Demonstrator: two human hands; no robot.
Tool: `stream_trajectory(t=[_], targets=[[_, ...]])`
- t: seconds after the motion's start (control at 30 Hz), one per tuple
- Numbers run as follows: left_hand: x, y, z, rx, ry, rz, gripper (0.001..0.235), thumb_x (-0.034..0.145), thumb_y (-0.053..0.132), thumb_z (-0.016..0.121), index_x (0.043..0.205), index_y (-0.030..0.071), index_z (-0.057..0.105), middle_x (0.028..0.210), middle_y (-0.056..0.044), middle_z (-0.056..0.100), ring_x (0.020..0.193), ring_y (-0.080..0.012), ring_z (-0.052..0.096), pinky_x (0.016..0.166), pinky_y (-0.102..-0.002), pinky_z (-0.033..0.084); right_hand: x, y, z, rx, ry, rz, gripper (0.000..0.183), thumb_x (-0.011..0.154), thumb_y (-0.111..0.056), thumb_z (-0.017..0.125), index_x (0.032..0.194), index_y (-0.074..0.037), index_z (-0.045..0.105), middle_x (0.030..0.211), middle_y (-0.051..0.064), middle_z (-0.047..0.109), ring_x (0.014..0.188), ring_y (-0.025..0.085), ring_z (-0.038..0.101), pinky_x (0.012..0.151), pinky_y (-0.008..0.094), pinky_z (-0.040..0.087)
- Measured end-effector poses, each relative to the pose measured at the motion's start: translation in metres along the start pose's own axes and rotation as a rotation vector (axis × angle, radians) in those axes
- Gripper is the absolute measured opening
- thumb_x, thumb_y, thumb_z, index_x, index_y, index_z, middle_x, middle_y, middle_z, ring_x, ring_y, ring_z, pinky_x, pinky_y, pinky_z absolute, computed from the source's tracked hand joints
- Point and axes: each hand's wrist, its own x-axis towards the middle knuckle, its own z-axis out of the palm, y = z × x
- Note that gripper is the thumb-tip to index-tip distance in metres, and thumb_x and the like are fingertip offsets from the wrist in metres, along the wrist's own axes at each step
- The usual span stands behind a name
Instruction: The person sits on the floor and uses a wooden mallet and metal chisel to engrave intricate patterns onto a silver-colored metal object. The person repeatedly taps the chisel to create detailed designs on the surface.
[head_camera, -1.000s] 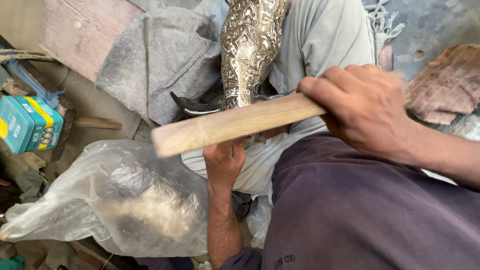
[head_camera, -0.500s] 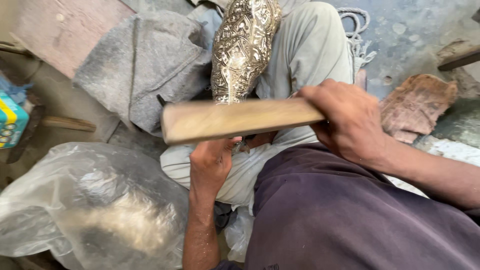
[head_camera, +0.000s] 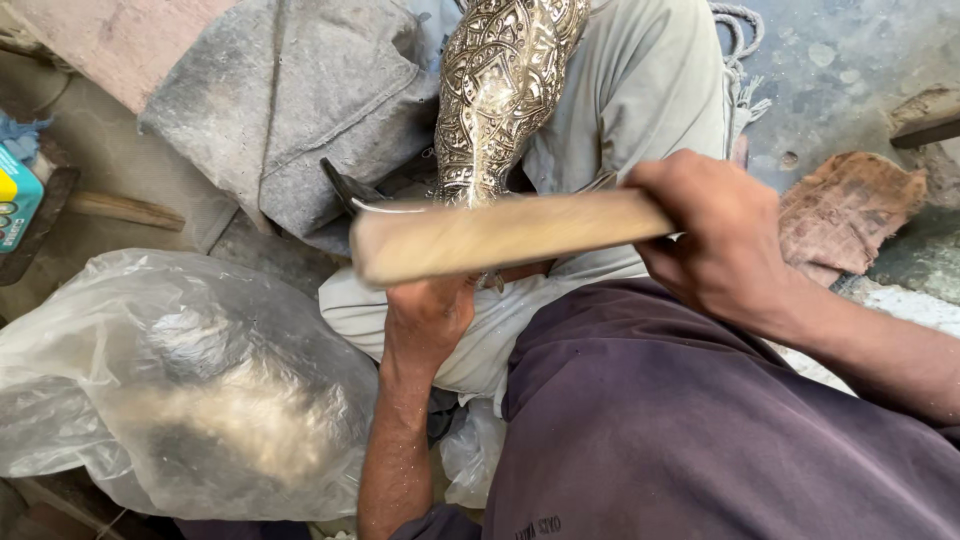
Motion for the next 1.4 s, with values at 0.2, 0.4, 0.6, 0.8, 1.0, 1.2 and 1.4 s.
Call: stream_trajectory(t=[0.2, 0.4, 0.6, 0.8, 1.0, 1.2, 1.4], targets=[[0.001, 0.007, 0.000, -0.139, -0.006, -0.188, 0.041, 0.088, -0.012, 0.068, 0.123, 0.008, 0.062, 0.107, -0.010, 0.070, 0.094, -0.0249, 0.076, 0.076, -0.036, 0.060, 0.007, 0.001, -0.004, 0.103, -0.020, 0.006, 0.019, 0.090, -0.019, 0.078, 0.103, -0.010, 0.068, 0.084, 0.003, 0.068, 0.072, 0.014, 0.065, 0.067, 0.031, 0.054], [0.002, 0.008, -0.002, -0.200, 0.012, -0.211, 0.032, 0.093, -0.007, 0.070, 0.120, 0.008, 0.062, 0.104, -0.009, 0.070, 0.094, -0.0240, 0.076, 0.076, -0.037, 0.058, 0.009, 0.011, 0.004, 0.072, 0.036, -0.048, 0.023, 0.097, -0.005, 0.069, 0.119, -0.002, 0.064, 0.095, 0.008, 0.065, 0.074, 0.016, 0.055, 0.068, 0.031, 0.045], [0.003, 0.004, -0.006, -0.063, -0.099, -0.221, 0.030, 0.091, -0.002, 0.075, 0.117, 0.010, 0.065, 0.100, -0.009, 0.072, 0.089, -0.0270, 0.073, 0.074, -0.042, 0.055, 0.010, -0.001, 0.001, 0.015, -0.008, 0.044, 0.028, 0.088, -0.008, 0.074, 0.113, -0.005, 0.063, 0.089, 0.007, 0.065, 0.072, 0.019, 0.057, 0.062, 0.036, 0.044], [0.003, -0.005, -0.001, -0.082, -0.144, -0.182, 0.044, 0.093, 0.003, 0.076, 0.134, 0.008, 0.063, 0.102, -0.002, 0.078, 0.074, -0.0189, 0.073, 0.064, -0.033, 0.059, 0.011, -0.004, 0.002, -0.108, -0.071, -0.015, 0.023, 0.088, -0.008, 0.074, 0.108, -0.004, 0.064, 0.089, 0.009, 0.064, 0.073, 0.020, 0.059, 0.067, 0.038, 0.047], [0.002, -0.005, -0.002, -0.126, -0.049, -0.037, 0.033, 0.092, 0.001, 0.071, 0.122, 0.014, 0.066, 0.103, -0.003, 0.076, 0.093, -0.0216, 0.075, 0.080, -0.037, 0.061, 0.011, 0.000, -0.007, -0.230, -0.147, 0.010, 0.021, 0.089, -0.007, 0.074, 0.109, -0.006, 0.066, 0.090, 0.010, 0.067, 0.074, 0.023, 0.062, 0.065, 0.038, 0.048], [-0.002, 0.000, -0.016, -0.231, 0.270, -0.176, 0.018, 0.103, 0.008, 0.073, 0.115, 0.007, 0.059, 0.107, -0.008, 0.074, 0.097, -0.0229, 0.075, 0.083, -0.037, 0.061, 0.009, -0.005, -0.012, -0.104, -0.247, 0.156, 0.042, 0.080, -0.027, 0.076, 0.109, 0.001, 0.065, 0.086, 0.016, 0.070, 0.070, 0.030, 0.070, 0.064, 0.042, 0.056], [-0.001, 0.000, -0.011, -0.354, 0.153, -0.202, 0.022, 0.100, 0.003, 0.072, 0.119, 0.003, 0.060, 0.105, -0.010, 0.073, 0.095, -0.0211, 0.078, 0.077, -0.033, 0.063, -0.008, -0.011, 0.002, 0.023, -0.373, 0.463, 0.072, 0.077, -0.051, 0.086, 0.119, 0.002, 0.060, 0.068, 0.019, 0.066, 0.062, 0.032, 0.071, 0.060, 0.045, 0.058]])
